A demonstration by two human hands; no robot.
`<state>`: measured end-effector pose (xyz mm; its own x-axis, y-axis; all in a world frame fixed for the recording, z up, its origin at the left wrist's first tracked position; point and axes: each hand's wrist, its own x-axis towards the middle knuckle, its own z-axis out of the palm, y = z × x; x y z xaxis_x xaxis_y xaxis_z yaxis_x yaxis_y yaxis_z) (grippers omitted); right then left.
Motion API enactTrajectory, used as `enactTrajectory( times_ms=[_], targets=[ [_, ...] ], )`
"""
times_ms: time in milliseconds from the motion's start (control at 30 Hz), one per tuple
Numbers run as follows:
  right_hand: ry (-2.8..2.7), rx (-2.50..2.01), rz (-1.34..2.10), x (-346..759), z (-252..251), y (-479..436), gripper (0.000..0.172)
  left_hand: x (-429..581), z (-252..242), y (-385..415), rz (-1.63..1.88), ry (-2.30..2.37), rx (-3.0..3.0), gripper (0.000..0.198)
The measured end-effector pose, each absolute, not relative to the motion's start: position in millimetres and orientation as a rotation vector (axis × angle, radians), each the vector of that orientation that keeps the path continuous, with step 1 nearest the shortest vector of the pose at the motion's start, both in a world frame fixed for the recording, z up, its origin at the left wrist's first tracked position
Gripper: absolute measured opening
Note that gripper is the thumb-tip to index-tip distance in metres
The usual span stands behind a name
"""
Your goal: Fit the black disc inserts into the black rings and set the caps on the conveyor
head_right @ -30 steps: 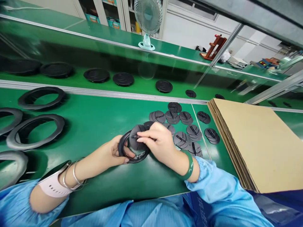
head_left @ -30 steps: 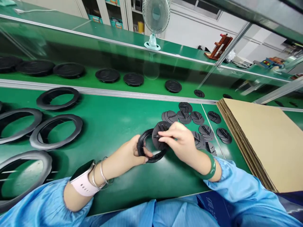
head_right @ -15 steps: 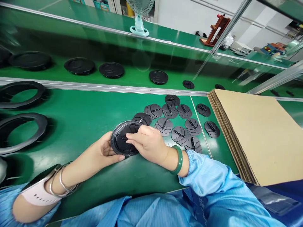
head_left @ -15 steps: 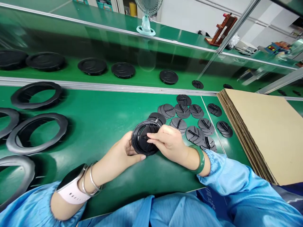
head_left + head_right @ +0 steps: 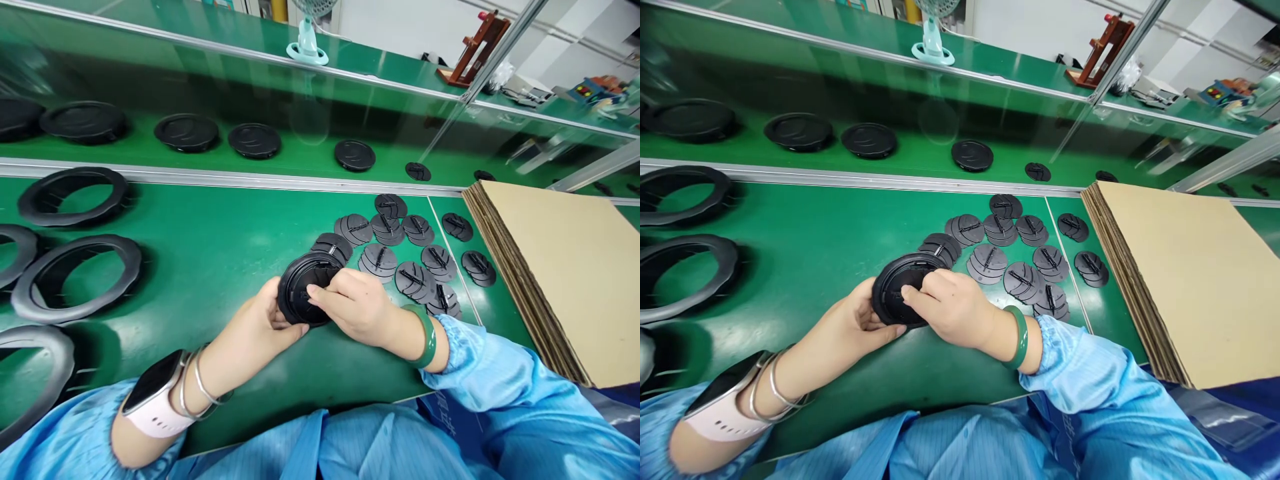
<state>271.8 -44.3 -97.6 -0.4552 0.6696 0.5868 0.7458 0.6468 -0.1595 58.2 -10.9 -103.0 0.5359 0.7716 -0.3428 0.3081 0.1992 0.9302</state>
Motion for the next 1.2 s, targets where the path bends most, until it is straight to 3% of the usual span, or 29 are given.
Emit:
enactTrajectory(
  times_ms=[233,600,1200],
  targets=[
    [-2.249,-1.016,-0.206,273,-98,-44,0.018,58,-102,-11,0.439,0.995,1.362,0.06],
    [-2.188,-1.178,0.054,269,-93,-46,0.016,60,-99,-12,0.412,1.046,1.386,0.053],
    [-2.258,-1.167,-0.052,268,-95,-50,0.029,60,-98,-11,0.407,1.043,1.44,0.044]
  ],
)
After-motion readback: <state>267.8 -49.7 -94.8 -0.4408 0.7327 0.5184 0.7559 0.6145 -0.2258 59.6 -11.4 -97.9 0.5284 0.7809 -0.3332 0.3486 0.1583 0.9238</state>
